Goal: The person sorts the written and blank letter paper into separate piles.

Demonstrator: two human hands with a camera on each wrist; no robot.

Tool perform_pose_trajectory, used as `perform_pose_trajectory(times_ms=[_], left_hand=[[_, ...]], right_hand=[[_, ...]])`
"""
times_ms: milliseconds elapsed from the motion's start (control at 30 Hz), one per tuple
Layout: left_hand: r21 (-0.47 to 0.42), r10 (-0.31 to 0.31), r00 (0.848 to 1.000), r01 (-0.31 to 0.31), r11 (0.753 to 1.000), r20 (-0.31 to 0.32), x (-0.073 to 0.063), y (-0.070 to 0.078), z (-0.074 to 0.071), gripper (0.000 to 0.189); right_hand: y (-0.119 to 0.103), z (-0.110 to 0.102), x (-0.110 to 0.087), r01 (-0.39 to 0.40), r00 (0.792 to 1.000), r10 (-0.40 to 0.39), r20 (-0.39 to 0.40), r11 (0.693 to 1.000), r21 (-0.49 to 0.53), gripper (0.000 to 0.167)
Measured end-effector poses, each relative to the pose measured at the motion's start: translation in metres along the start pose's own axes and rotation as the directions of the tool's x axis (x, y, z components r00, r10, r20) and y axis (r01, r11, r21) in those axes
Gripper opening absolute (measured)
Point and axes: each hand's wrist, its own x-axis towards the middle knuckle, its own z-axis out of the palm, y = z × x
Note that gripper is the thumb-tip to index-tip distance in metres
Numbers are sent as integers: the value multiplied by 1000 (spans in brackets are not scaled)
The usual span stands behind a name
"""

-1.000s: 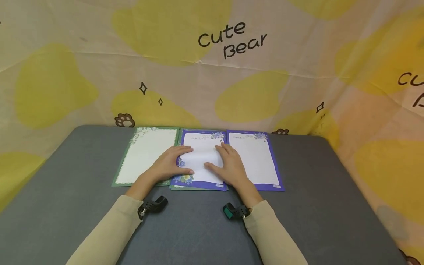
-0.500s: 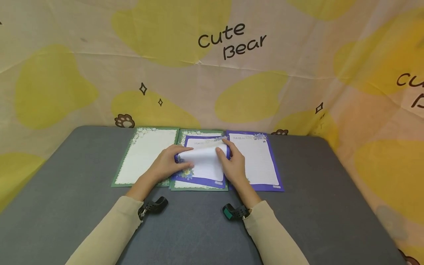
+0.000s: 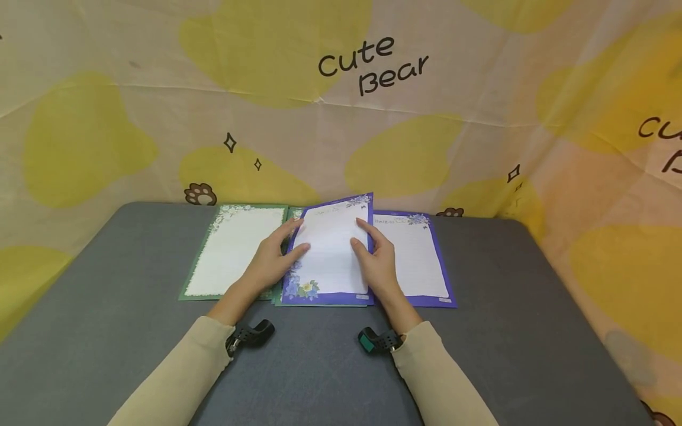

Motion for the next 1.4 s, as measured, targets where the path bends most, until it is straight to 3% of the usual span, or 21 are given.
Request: perform_pose_trajectory(times_ms=[67, 167, 233, 267, 500, 733, 967, 1200, 1400], left_hand=[[-155, -66, 995, 54, 986, -69, 1, 1, -1, 55], [-372, -128, 986, 82, 924, -103, 1, 2, -3, 44], [-436, -127, 988, 78, 896, -84, 2, 4, -4, 40], [-442, -119, 990, 74, 894, -76, 2, 5, -4, 39], [-389, -67, 995, 33, 920, -75, 1, 12, -1, 40], [-357, -58, 998, 44, 933, -27, 2, 17, 3, 49], [-341, -34, 998, 52, 939, 57, 3, 21, 2, 59], [-313, -27, 996, 54, 948, 90, 8, 31, 6, 68], [-192, -49, 996, 63, 979, 78, 17, 46, 19, 73]], right_hand=[[8, -2, 3, -4, 1000, 4, -3, 1000, 18, 47], [12, -5, 5, -10, 1000, 10, 0, 1000, 24, 47], [12, -7, 6, -11, 1000, 11, 7, 1000, 19, 47], [12, -8, 6, -11, 1000, 10, 13, 1000, 17, 47], [7, -18, 10, -98, 995, 98, 29, 995, 3, 49], [2, -30, 15, -183, 983, 185, 15, 979, -85, 51], [2, -40, 17, -288, 956, 288, -53, 958, -5, 40], [1, -51, 21, -221, 974, 211, -82, 966, -133, 38], [-5, -68, 22, -167, 983, 146, -110, 962, -214, 41]])
